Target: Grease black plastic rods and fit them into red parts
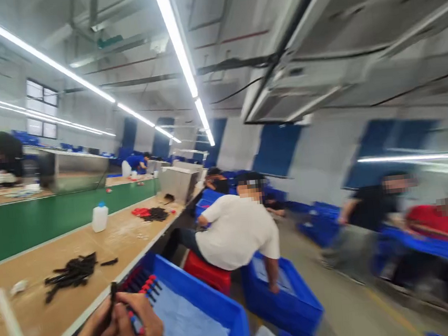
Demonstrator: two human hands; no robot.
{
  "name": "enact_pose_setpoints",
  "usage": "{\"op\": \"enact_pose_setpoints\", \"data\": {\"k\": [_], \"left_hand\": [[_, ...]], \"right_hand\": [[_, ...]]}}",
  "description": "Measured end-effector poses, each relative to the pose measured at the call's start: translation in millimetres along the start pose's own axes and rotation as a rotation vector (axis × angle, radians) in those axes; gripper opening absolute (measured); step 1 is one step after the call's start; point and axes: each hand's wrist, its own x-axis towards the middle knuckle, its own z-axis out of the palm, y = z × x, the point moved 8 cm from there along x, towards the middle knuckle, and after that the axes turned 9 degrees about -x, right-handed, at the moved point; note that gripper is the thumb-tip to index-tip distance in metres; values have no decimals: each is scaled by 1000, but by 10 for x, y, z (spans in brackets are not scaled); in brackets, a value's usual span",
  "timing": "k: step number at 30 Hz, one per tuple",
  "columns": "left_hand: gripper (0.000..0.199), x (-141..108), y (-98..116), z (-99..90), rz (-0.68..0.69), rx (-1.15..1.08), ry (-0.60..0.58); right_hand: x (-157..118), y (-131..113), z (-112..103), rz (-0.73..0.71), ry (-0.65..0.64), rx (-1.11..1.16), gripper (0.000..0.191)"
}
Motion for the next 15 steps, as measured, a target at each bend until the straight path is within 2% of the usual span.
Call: {"op": "enact_pose_setpoints", "data": {"k": [2, 4, 8, 15], "left_hand": [[50, -1, -8, 52, 37, 21, 0], [49, -5, -14, 124, 46, 50, -14], [50, -46, 5, 258, 87, 83, -28], [53, -49, -16, 264, 106, 173, 34]], "right_hand": [[-54, 5, 65, 36, 35, 138, 16], [-41, -1, 0, -3, 94, 203, 22], [32, -36, -162, -103, 142, 182, 34], [77, -34, -210, -70, 134, 167, 33]]}}
